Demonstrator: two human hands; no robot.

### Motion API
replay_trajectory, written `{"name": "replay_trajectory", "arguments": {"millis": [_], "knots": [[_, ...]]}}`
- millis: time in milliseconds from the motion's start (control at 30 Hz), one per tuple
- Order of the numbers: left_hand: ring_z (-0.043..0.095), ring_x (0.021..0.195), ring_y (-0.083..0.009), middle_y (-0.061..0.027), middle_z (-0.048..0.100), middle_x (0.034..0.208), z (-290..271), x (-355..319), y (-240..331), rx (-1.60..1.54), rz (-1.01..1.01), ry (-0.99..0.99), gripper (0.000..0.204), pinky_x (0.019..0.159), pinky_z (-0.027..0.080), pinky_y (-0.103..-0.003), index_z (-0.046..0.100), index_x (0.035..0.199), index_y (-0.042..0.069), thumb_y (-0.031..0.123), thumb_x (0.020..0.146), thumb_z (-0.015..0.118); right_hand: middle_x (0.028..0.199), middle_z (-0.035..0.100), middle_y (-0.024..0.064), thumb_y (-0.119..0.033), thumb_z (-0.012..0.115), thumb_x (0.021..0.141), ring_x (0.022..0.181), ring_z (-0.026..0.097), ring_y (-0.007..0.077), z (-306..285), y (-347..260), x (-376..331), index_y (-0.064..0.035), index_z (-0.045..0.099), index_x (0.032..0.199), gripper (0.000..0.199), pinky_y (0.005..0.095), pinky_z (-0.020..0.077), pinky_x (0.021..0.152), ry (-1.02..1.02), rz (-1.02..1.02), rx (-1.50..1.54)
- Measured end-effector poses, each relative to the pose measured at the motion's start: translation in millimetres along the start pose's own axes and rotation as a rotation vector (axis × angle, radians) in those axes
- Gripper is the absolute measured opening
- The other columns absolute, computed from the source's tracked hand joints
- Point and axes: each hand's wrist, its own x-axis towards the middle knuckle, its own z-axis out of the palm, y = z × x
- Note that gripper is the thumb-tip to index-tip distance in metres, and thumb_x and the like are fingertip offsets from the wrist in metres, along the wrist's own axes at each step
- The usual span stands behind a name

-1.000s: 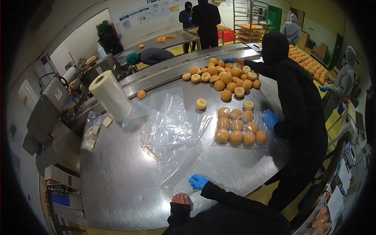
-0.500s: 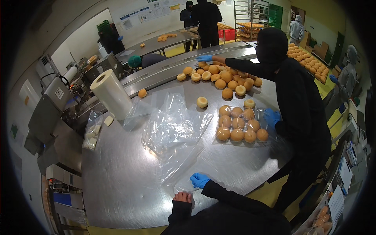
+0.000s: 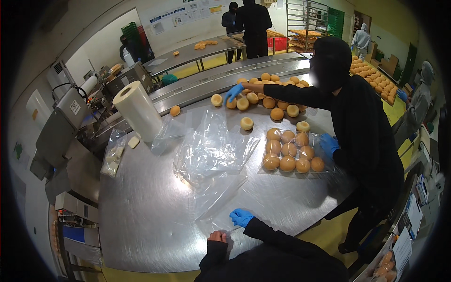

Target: The person places trays of round buns into a vacuum-sealing machine, then removes the sealed packages and stacks them. Later, the person puts on blue gloves and manually places individual buns into plastic bags on a stainless steel table.

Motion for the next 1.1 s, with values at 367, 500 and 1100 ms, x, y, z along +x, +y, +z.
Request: {"name": "replay_trajectory", "arguments": {"millis": [367, 500, 1100], "knots": [[0.049, 0.077, -0.0225, -0.0055, 0.050, 0.080, -6.5, 0.3, 9.9, 0.225, 0.256, -0.109, 0.021, 0.063, 0.036, -0.039, 0.051, 0.079, 0.010, 0.031, 0.075, 0.053, 0.085, 0.055, 0.0093, -0.023, 0.052, 0.081, 0.076, 0.054, 0.0161, -9.7, 3.0, -4.5, -0.0003, 0.050, 0.101, 0.030, 0.0277, 0.0447, 0.068, 0.235, -0.458, -0.391], [0.049, 0.071, -0.0217, -0.0049, 0.050, 0.075, 16.0, -8.3, -11.1, 0.253, 0.278, -0.044, 0.016, 0.061, 0.037, -0.037, 0.049, 0.077, 0.008, 0.023, 0.074, 0.054, 0.097, 0.053, 0.0169, -0.028, 0.053, 0.078, 0.091, 0.051, 0.0299, -41.3, -57.7, 13.0, -0.0013, 0.048, 0.106, 0.039, 0.0360, 0.0389, 0.081, 0.473, -0.486, -0.566], [0.053, 0.073, -0.0272, -0.0070, 0.055, 0.077, 11.8, 4.1, 5.1, 0.108, 0.072, -0.045, 0.015, 0.066, 0.040, -0.041, 0.055, 0.078, 0.009, 0.023, 0.075, 0.052, 0.126, 0.032, 0.0153, -0.037, 0.064, 0.063, 0.118, 0.027, 0.0323, -192.9, -194.0, 220.7, -0.0114, 0.030, 0.124, 0.075, 0.0416, 0.0283, 0.095, 0.779, -0.158, -1.363]]}}
